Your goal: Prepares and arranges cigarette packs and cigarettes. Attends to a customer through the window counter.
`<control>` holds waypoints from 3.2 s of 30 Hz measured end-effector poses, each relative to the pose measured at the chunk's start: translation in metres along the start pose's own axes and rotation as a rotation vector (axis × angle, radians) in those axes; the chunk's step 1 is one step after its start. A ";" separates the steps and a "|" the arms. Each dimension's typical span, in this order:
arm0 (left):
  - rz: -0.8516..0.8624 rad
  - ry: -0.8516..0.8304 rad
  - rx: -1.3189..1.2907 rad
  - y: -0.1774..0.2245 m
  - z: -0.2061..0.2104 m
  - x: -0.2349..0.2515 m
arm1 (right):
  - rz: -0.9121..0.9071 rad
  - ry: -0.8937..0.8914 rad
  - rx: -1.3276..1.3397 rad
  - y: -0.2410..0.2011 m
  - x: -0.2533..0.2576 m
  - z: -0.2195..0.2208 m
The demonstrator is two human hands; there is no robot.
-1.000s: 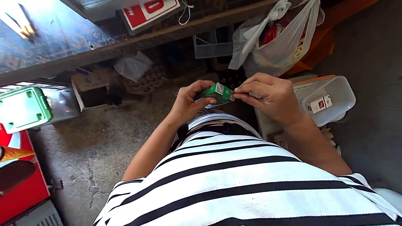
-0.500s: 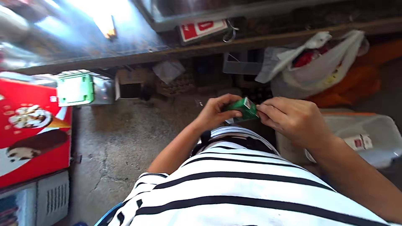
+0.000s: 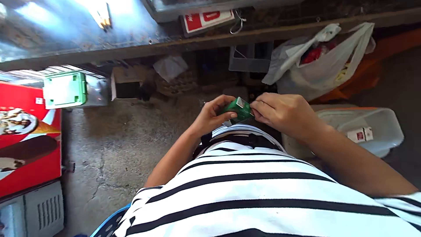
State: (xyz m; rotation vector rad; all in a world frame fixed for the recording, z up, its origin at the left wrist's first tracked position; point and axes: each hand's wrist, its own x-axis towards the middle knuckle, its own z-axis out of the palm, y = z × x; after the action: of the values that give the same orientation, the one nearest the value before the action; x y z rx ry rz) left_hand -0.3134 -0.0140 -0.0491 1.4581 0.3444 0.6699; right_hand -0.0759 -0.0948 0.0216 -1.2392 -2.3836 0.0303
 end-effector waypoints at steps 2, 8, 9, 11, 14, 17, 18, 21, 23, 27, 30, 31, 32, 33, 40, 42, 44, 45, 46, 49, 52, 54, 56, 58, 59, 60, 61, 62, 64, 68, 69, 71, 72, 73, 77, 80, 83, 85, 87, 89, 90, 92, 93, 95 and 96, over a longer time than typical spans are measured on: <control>-0.013 0.008 -0.021 -0.002 0.003 -0.006 | 0.004 -0.003 0.053 0.001 -0.001 0.003; -0.004 0.010 -0.068 -0.003 0.008 -0.017 | 0.049 -0.062 0.273 0.005 -0.004 -0.010; -0.001 0.005 -0.066 -0.003 0.008 -0.017 | 0.051 -0.072 0.268 0.003 -0.004 -0.011; -0.008 0.001 -0.058 -0.003 0.009 -0.018 | 0.059 -0.102 0.223 -0.001 -0.004 -0.012; -0.037 -0.010 -0.048 -0.001 0.010 -0.018 | 0.048 -0.120 0.146 -0.006 -0.005 -0.010; -0.043 -0.015 -0.054 -0.003 0.010 -0.018 | 0.036 -0.122 0.098 -0.010 -0.006 -0.007; -0.044 -0.018 -0.057 -0.004 0.010 -0.018 | 0.031 -0.126 0.091 -0.010 -0.006 -0.006; -0.049 -0.016 -0.049 -0.006 0.010 -0.019 | 0.016 -0.120 0.077 -0.007 -0.005 -0.002; -0.050 -0.009 -0.054 -0.007 0.010 -0.019 | -0.001 -0.113 0.081 -0.005 -0.004 0.000; -0.038 -0.026 -0.068 -0.006 0.011 -0.021 | 0.008 -0.129 0.216 0.004 -0.002 0.000; -0.014 -0.063 -0.060 0.000 0.010 -0.018 | 0.083 -0.117 0.344 0.011 0.001 -0.006; -0.003 -0.073 -0.052 0.001 0.008 -0.016 | 0.105 -0.102 0.375 0.013 0.002 -0.009; 0.011 -0.084 -0.046 0.001 0.005 -0.013 | 0.115 -0.081 0.407 0.013 0.004 -0.011; 0.025 -0.101 -0.045 0.001 0.002 -0.010 | 0.107 -0.063 0.438 0.014 0.007 -0.014; -0.059 -0.192 -0.186 0.002 -0.002 -0.005 | -0.023 -0.101 0.673 0.011 0.013 -0.015; -0.074 -0.200 -0.217 -0.004 0.002 -0.009 | 0.000 -0.130 0.728 0.010 0.008 -0.011; -0.084 -0.195 -0.197 -0.009 0.007 -0.011 | 0.026 -0.145 0.758 0.008 0.002 -0.005; -0.075 -0.208 -0.158 -0.011 0.008 -0.010 | 0.033 -0.145 0.773 0.007 -0.001 -0.002; -0.060 -0.214 -0.112 -0.011 0.009 -0.008 | 0.035 -0.140 0.789 0.006 -0.004 0.002; -0.038 -0.185 -0.030 -0.008 0.008 -0.005 | 0.096 -0.062 0.797 0.002 -0.008 0.015; 0.038 -0.138 0.179 0.006 0.008 -0.008 | 0.236 0.048 0.822 -0.005 -0.010 0.024; 0.078 -0.056 0.405 0.017 0.016 -0.009 | 0.313 0.104 0.853 -0.009 -0.011 0.027; 0.126 0.036 0.542 0.020 0.021 -0.009 | 0.364 0.156 0.898 -0.013 -0.013 0.029; 0.223 0.073 0.642 0.021 0.020 -0.004 | 0.405 0.216 0.930 -0.015 -0.014 0.028; 0.271 0.080 0.678 0.022 0.018 -0.002 | 0.422 0.239 0.933 -0.017 -0.015 0.026; 0.311 0.085 0.709 0.023 0.017 0.001 | 0.438 0.256 0.927 -0.018 -0.016 0.025; 0.342 0.086 0.737 0.023 0.015 0.003 | 0.451 0.269 0.915 -0.019 -0.017 0.024; 0.367 0.080 0.767 0.023 0.014 0.004 | 0.458 0.277 0.899 -0.019 -0.018 0.024; 0.398 0.060 0.832 0.024 0.011 0.007 | 0.462 0.287 0.857 -0.019 -0.018 0.022; 0.452 0.056 0.948 0.023 0.007 0.010 | 0.442 0.346 0.634 -0.024 -0.017 0.021; 0.465 0.065 0.978 0.022 0.007 0.011 | 0.429 0.364 0.555 -0.026 -0.017 0.022; 0.504 0.095 1.036 0.021 0.008 0.013 | 0.421 0.392 0.490 -0.028 -0.017 0.024; 0.523 0.109 1.062 0.020 0.008 0.013 | 0.429 0.397 0.507 -0.029 -0.017 0.025; 0.540 0.113 1.082 0.019 0.008 0.014 | 0.446 0.394 0.543 -0.029 -0.017 0.025; 0.598 0.110 1.135 0.018 0.006 0.015 | 0.546 0.340 0.685 -0.029 -0.019 0.026; 0.633 0.090 1.156 0.019 0.003 0.016 | 0.583 0.327 0.731 -0.030 -0.017 0.026; 0.653 0.084 1.167 0.021 0.001 0.017 | 0.585 0.317 0.727 -0.029 -0.016 0.026; 0.650 0.065 1.170 0.022 0.001 0.017 | 0.589 0.291 0.719 -0.028 -0.015 0.024; 0.652 0.041 1.182 0.022 0.000 0.017 | 0.596 0.260 0.726 -0.026 -0.015 0.023; 0.661 0.023 1.188 0.022 0.000 0.017 | 0.614 0.233 0.771 -0.023 -0.016 0.023; 0.667 0.015 1.190 0.023 0.000 0.017 | 0.632 0.214 0.800 -0.022 -0.016 0.023; 0.676 -0.004 1.188 0.024 0.001 0.017 | 0.663 0.165 0.864 -0.019 -0.016 0.021; 0.679 -0.013 1.184 0.025 0.001 0.017 | 0.666 0.147 0.888 -0.017 -0.016 0.020; 0.679 -0.024 1.177 0.025 0.001 0.016 | 0.649 0.132 0.912 -0.015 -0.017 0.020; 0.675 -0.027 1.174 0.025 0.001 0.015 | 0.637 0.132 0.916 -0.016 -0.017 0.021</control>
State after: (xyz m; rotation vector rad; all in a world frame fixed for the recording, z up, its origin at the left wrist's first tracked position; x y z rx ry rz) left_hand -0.3062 -0.0064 -0.0222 2.7660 0.2096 1.0546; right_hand -0.0879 -0.1136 -0.0003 -1.3541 -1.4349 1.0561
